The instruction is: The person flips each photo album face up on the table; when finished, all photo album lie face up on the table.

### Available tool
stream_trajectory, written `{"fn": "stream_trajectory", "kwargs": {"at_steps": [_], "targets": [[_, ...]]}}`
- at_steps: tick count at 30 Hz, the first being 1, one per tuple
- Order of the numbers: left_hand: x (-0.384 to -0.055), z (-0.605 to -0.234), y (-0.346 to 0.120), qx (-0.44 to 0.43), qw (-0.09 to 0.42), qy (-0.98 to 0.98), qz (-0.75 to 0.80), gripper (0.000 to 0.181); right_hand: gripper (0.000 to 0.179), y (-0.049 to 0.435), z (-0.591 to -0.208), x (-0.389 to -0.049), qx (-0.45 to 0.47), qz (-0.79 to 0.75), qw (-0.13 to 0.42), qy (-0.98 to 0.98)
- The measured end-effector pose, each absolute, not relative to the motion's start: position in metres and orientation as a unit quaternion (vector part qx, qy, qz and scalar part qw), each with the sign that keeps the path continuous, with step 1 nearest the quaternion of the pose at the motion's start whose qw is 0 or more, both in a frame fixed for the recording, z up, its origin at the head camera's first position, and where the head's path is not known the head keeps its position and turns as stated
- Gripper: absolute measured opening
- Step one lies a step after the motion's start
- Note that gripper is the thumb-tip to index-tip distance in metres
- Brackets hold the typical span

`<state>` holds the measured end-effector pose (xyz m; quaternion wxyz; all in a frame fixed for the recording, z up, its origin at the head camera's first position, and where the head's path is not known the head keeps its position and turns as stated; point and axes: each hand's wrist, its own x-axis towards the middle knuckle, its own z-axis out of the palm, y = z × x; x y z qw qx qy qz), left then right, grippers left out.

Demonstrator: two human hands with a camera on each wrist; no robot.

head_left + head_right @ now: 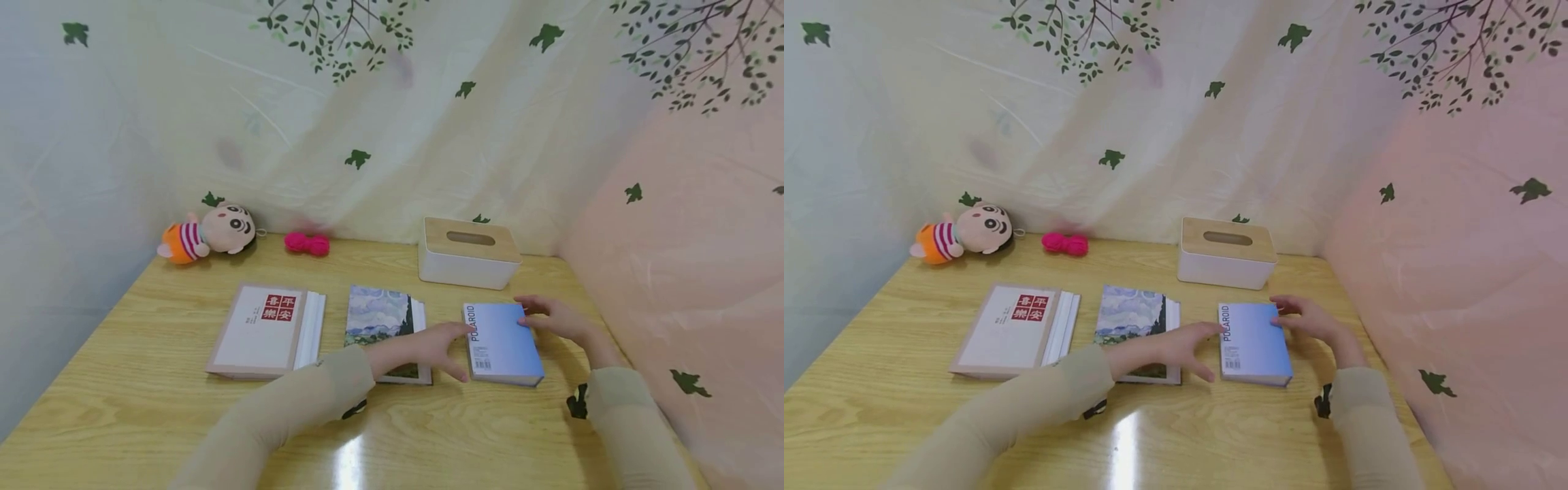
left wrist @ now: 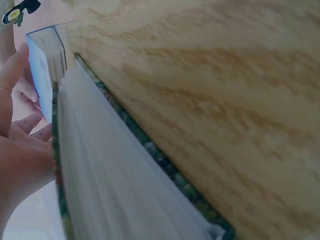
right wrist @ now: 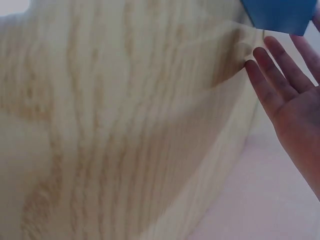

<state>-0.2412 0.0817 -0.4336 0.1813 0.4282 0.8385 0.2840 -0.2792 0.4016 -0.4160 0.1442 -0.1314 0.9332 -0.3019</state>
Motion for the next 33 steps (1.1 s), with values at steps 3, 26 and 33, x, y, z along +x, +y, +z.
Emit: {"fn": "stream_trajectory", "kwargs": {"at_steps": [3,26,33], "targets": [[-0.2418,-0.4380,0.0832,0.435,0.181,0.842,0.262,0.089,0.063,0.4022,-0.4198,-0.2788,-0.120,-0.303,0.157,0.932],[-0.2422,-0.4421,0.0793,0.451,0.182,0.851,0.199,0.085,0.053,0.3992,-0.4196,-0.2855,-0.084,-0.454,0.222,0.859],[-0.2424,-0.4391,0.0784,0.446,0.185,0.847,0.220,0.083,0.055,0.3939,-0.4113,-0.2855,-0.087,-0.470,0.220,0.850]]}}
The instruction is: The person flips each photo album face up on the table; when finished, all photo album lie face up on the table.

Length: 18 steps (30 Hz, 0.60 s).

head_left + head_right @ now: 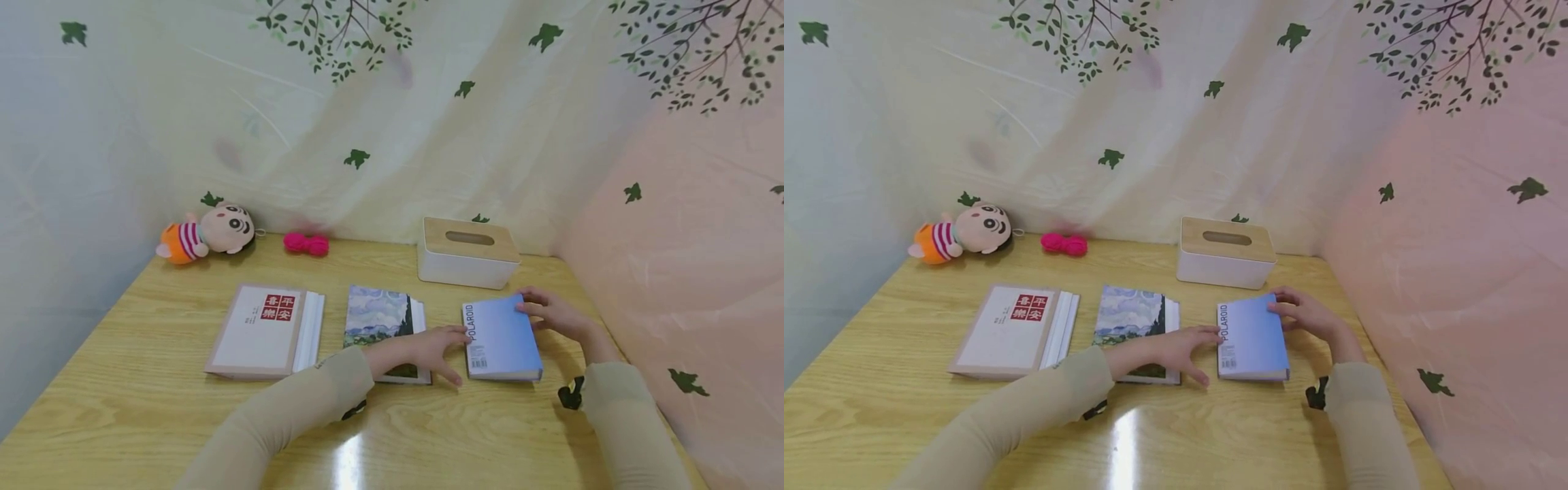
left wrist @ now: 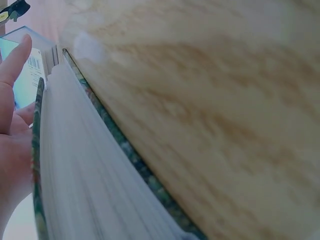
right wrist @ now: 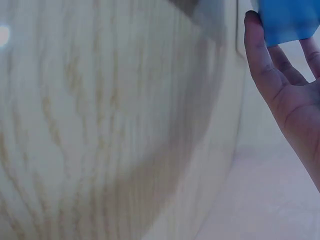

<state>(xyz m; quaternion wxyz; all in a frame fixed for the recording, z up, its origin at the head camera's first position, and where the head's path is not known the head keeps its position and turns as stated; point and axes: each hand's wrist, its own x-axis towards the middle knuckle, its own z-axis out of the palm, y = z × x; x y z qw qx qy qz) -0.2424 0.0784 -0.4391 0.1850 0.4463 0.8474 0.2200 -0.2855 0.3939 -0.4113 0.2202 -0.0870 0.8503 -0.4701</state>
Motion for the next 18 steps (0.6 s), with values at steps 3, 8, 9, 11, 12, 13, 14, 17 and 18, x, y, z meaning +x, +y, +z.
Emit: {"fn": "stream_trajectory", "kwargs": {"at_steps": [3,8,9,11,12,13,14,17,18], "targets": [[-0.243,-0.438,0.078,0.440,0.192,0.845,0.235,0.082,0.057,0.392,-0.408,-0.286,-0.087,-0.469,0.215,0.852],[-0.243,-0.439,0.078,0.435,0.201,0.838,0.259,0.085,0.061,0.388,-0.403,-0.285,-0.086,-0.478,0.207,0.849],[-0.243,-0.439,0.078,0.433,0.204,0.837,0.264,0.086,0.061,0.387,-0.401,-0.284,-0.090,-0.479,0.205,0.849],[-0.243,-0.439,0.078,0.424,0.214,0.834,0.282,0.087,0.060,0.384,-0.398,-0.282,-0.096,-0.483,0.199,0.847],[-0.243,-0.438,0.078,0.417,0.220,0.833,0.291,0.088,0.058,0.383,-0.397,-0.281,-0.100,-0.484,0.196,0.847],[-0.243,-0.437,0.078,0.409,0.227,0.831,0.300,0.088,0.057,0.381,-0.395,-0.280,-0.106,-0.485,0.192,0.846],[-0.243,-0.437,0.078,0.400,0.233,0.830,0.310,0.089,0.056,0.380,-0.393,-0.279,-0.111,-0.487,0.191,0.845],[-0.242,-0.434,0.078,0.382,0.251,0.822,0.339,0.088,0.054,0.377,-0.390,-0.278,-0.118,-0.491,0.184,0.843],[-0.242,-0.433,0.078,0.377,0.256,0.818,0.350,0.087,0.054,0.376,-0.389,-0.278,-0.120,-0.491,0.183,0.843]]}}
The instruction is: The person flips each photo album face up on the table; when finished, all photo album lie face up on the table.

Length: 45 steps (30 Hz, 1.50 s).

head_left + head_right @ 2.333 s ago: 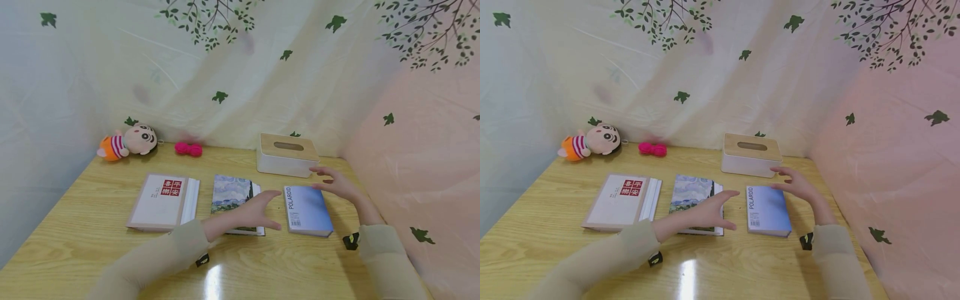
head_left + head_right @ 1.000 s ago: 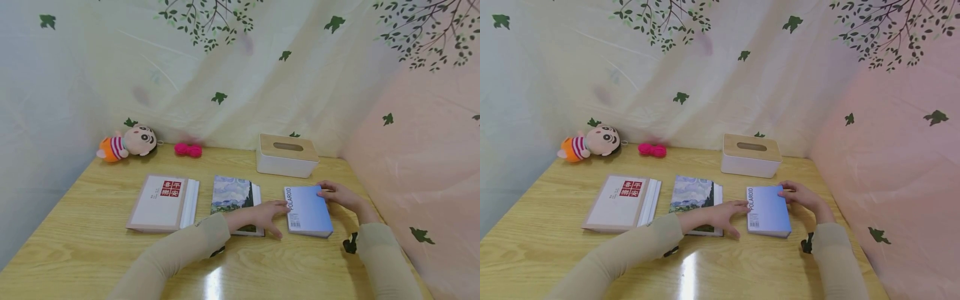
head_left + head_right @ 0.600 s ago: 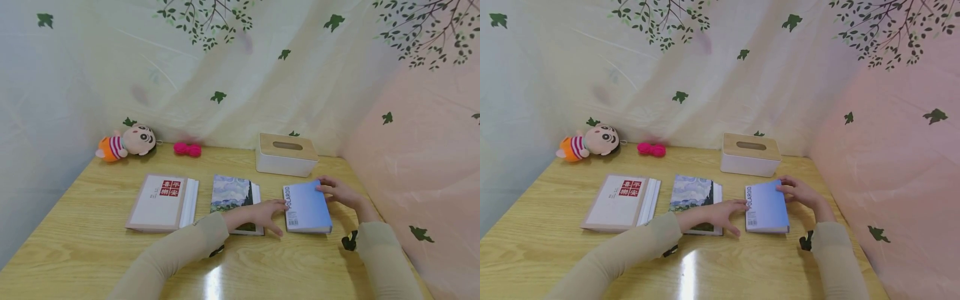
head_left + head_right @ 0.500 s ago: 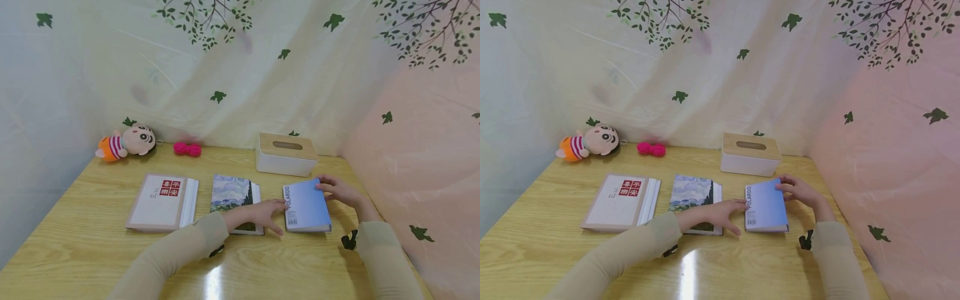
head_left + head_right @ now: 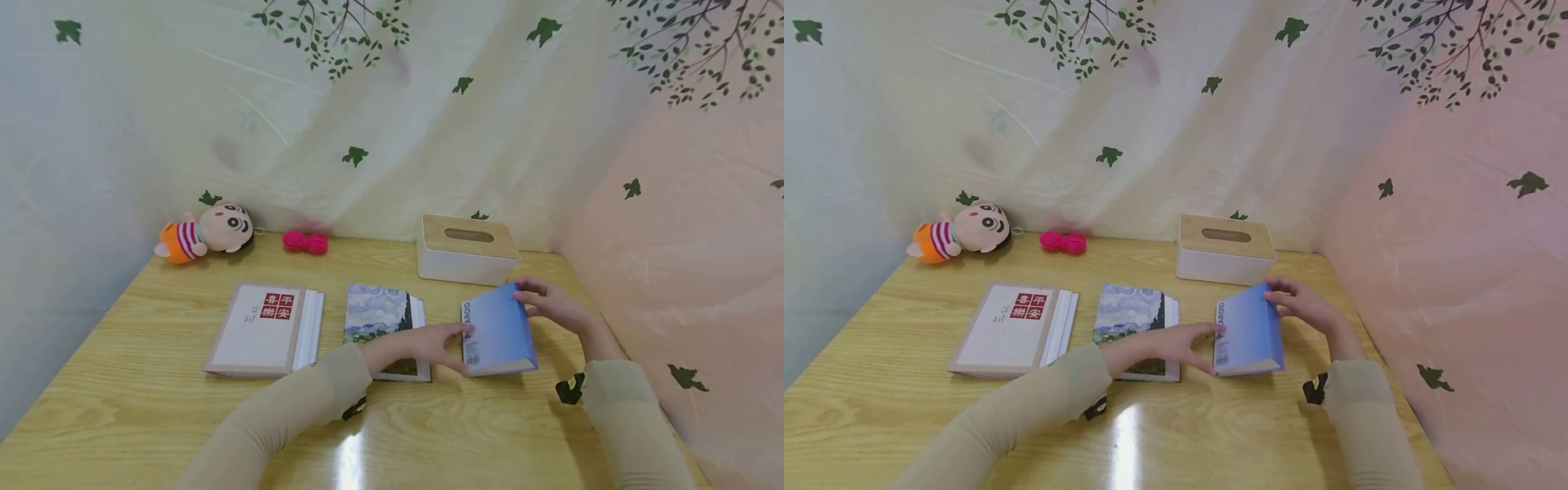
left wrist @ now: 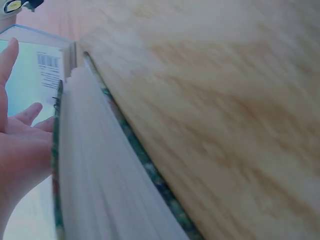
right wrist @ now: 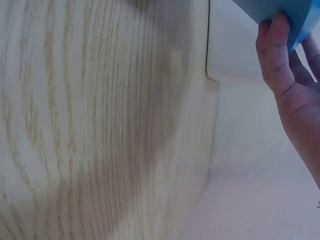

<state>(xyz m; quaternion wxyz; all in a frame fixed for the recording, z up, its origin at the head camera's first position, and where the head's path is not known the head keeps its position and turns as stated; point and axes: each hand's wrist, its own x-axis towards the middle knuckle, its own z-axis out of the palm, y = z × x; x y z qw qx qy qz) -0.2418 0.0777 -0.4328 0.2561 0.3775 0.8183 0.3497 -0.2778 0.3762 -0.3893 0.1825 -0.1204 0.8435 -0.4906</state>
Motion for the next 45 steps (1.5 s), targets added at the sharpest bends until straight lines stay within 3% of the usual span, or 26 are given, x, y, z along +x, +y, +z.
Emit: {"fn": "stream_trajectory", "kwargs": {"at_steps": [8,15,28,34,45], "targets": [[-0.241,-0.417,0.081,0.344,0.293,0.764,0.461,0.080,0.057,0.367,-0.383,-0.277,-0.140,-0.471,0.175,0.853],[-0.240,-0.409,0.084,0.300,0.293,0.736,0.531,0.079,0.054,0.358,-0.378,-0.275,-0.156,-0.478,0.179,0.846],[-0.237,-0.404,0.080,0.264,0.274,0.719,0.582,0.090,0.059,0.345,-0.387,-0.280,-0.169,-0.542,0.212,0.796],[-0.233,-0.403,0.081,0.252,0.289,0.703,0.599,0.090,0.055,0.341,-0.393,-0.282,-0.170,-0.549,0.241,0.782],[-0.232,-0.403,0.089,0.248,0.277,0.699,0.611,0.099,0.058,0.348,-0.378,-0.277,-0.213,-0.546,0.253,0.769]]}}
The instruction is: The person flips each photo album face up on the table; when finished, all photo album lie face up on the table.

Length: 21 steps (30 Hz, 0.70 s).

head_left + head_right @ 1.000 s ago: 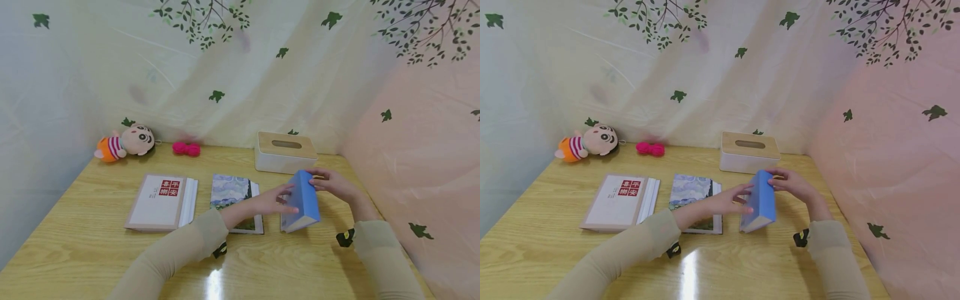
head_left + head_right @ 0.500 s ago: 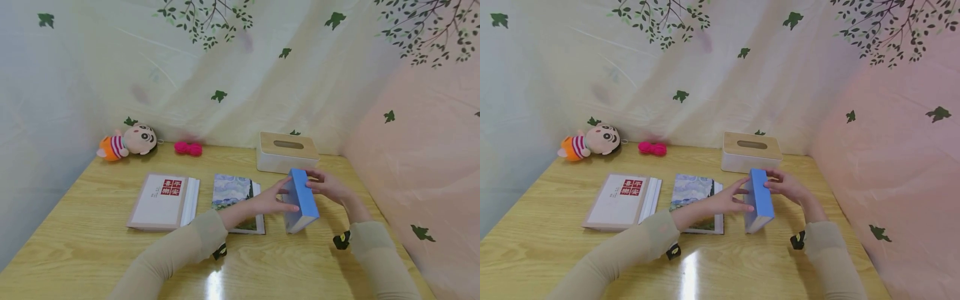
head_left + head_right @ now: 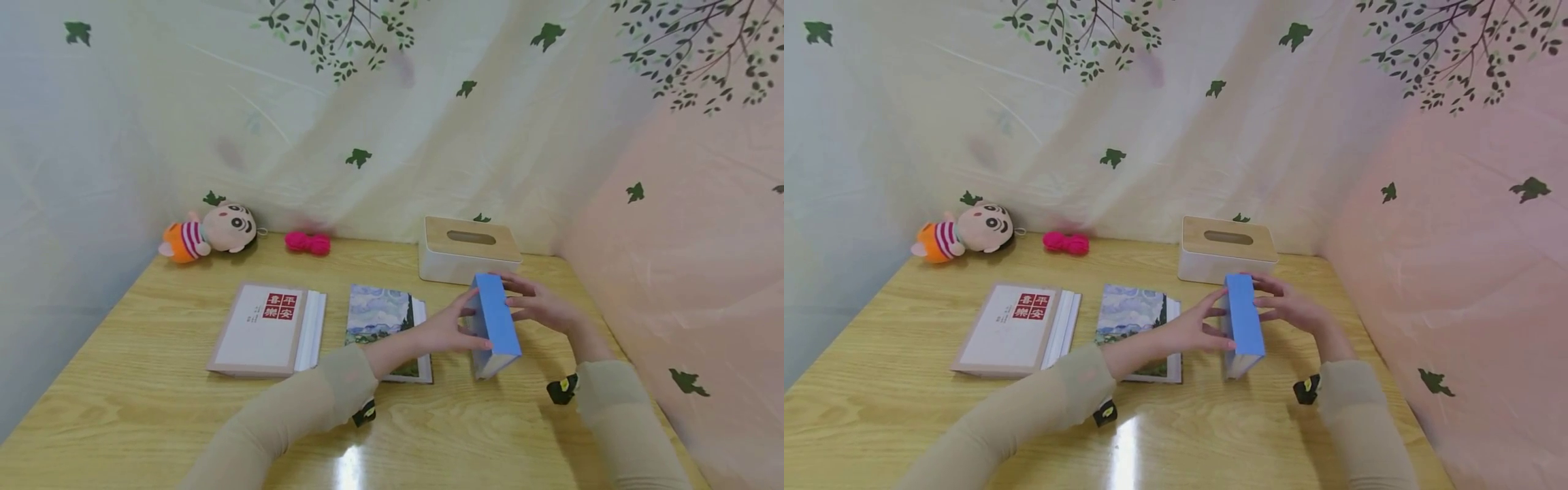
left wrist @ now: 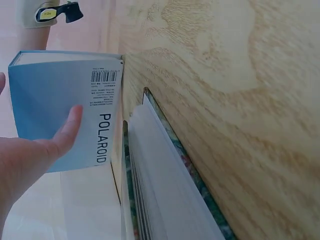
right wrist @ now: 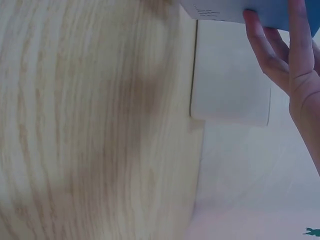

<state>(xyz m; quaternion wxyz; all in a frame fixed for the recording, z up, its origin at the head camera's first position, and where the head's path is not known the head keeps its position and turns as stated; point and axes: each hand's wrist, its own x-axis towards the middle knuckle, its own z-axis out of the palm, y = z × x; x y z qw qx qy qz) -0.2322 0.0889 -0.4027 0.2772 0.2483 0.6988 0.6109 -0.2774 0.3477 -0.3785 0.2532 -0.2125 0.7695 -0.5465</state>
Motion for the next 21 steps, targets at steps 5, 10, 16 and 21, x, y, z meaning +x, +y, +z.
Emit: {"fn": "stream_trajectory", "kwargs": {"at_steps": [5,10,16,21], "targets": [[-0.233,-0.407,0.093,0.263,0.272,0.685,0.622,0.102,0.059,0.354,-0.371,-0.277,-0.213,-0.540,0.279,0.765],[-0.233,-0.412,0.096,0.259,0.282,0.670,0.636,0.101,0.062,0.358,-0.369,-0.278,-0.221,-0.523,0.306,0.764],[-0.235,-0.414,0.095,0.239,0.290,0.657,0.654,0.099,0.071,0.354,-0.368,-0.282,-0.225,-0.488,0.307,0.786],[-0.240,-0.416,0.092,0.221,0.288,0.650,0.668,0.099,0.076,0.348,-0.373,-0.286,-0.216,-0.457,0.288,0.813]]}}
